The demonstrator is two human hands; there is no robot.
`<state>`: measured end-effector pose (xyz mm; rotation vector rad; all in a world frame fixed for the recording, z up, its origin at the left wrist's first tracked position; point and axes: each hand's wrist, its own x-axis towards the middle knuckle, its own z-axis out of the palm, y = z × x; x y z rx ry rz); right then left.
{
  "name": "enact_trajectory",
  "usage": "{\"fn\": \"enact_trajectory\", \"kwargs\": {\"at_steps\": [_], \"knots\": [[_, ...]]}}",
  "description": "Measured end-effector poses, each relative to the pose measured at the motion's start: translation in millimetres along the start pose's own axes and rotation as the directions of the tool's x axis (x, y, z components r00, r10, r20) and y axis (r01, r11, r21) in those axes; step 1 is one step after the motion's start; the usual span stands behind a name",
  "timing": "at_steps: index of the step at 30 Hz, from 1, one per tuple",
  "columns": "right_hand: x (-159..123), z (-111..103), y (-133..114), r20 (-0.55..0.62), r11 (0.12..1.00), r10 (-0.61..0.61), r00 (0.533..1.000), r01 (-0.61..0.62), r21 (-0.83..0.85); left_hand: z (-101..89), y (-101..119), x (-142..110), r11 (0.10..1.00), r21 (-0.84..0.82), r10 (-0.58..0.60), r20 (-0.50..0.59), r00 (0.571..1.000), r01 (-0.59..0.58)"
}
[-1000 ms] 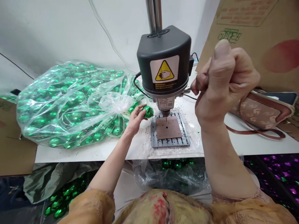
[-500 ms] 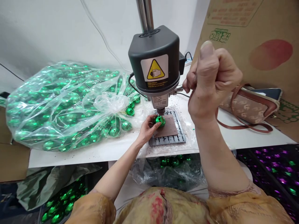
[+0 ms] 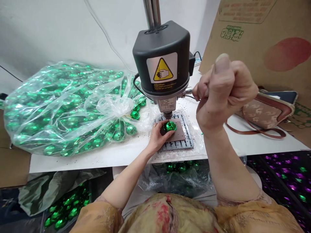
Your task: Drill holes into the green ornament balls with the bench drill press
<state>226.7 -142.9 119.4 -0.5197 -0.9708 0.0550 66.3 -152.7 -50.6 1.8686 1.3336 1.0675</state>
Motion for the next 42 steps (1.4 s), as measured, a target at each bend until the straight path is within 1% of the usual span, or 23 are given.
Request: {"fn": "enact_trajectory", "kwargs": {"at_steps": [2,5,11,14,17,24,31,37,39,42], "knots": [[-5.9,-2.8,2.6,-0.026,0.998,-0.052,0.998,0.053,0.039,0.2,-0.1,-1.1,1.0,0.007,0.006,-0.003,1.0,-0.006],[-13.6,-6.8,4.9,-0.027,0.993,-0.093,0.995,0.095,0.077,0.7,0.0,-2.2,1.0,0.021,0.024,-0.003,1.0,-0.024],[-21.2,-10.7,7.7,-0.035,0.98,-0.101,0.994,0.106,0.167,1.1,-0.2,-3.1,1.0,0.011,0.029,-0.012,1.0,-0.029],[-23.2,-12.5,10.2,-0.025,0.979,-0.109,0.994,0.112,0.173,1.6,-0.7,-3.5,0.999,0.011,0.034,-0.015,0.999,-0.034],[-24.8,-13.7,11.8,-0.022,0.969,-0.158,0.987,0.16,0.187,2.2,-1.4,-3.6,0.999,0.015,0.052,-0.022,0.998,-0.051],[-28.2,-13.8,16.1,-0.064,0.96,-0.186,0.98,0.196,0.199,2.6,-0.7,-4.2,0.999,0.011,0.052,-0.03,0.998,-0.051],[-28.9,-18.0,20.1,-0.008,0.948,-0.237,0.971,0.233,0.217,3.0,0.0,-4.1,0.999,-0.003,0.05,-0.024,0.998,-0.05],[-30.9,-21.8,23.8,0.021,0.921,-0.318,0.948,0.304,0.245,3.1,0.8,-4.3,0.998,-0.005,0.059,-0.028,0.998,-0.059],[-31.9,-22.5,24.2,0.024,0.917,-0.321,0.947,0.304,0.257,3.5,0.9,-4.6,0.998,-0.008,0.058,-0.031,0.998,-0.058],[-31.9,-21.1,21.5,-0.004,0.926,-0.285,0.958,0.277,0.256,4.8,0.9,-5.5,0.999,-0.02,0.044,-0.039,0.998,-0.045]]}}
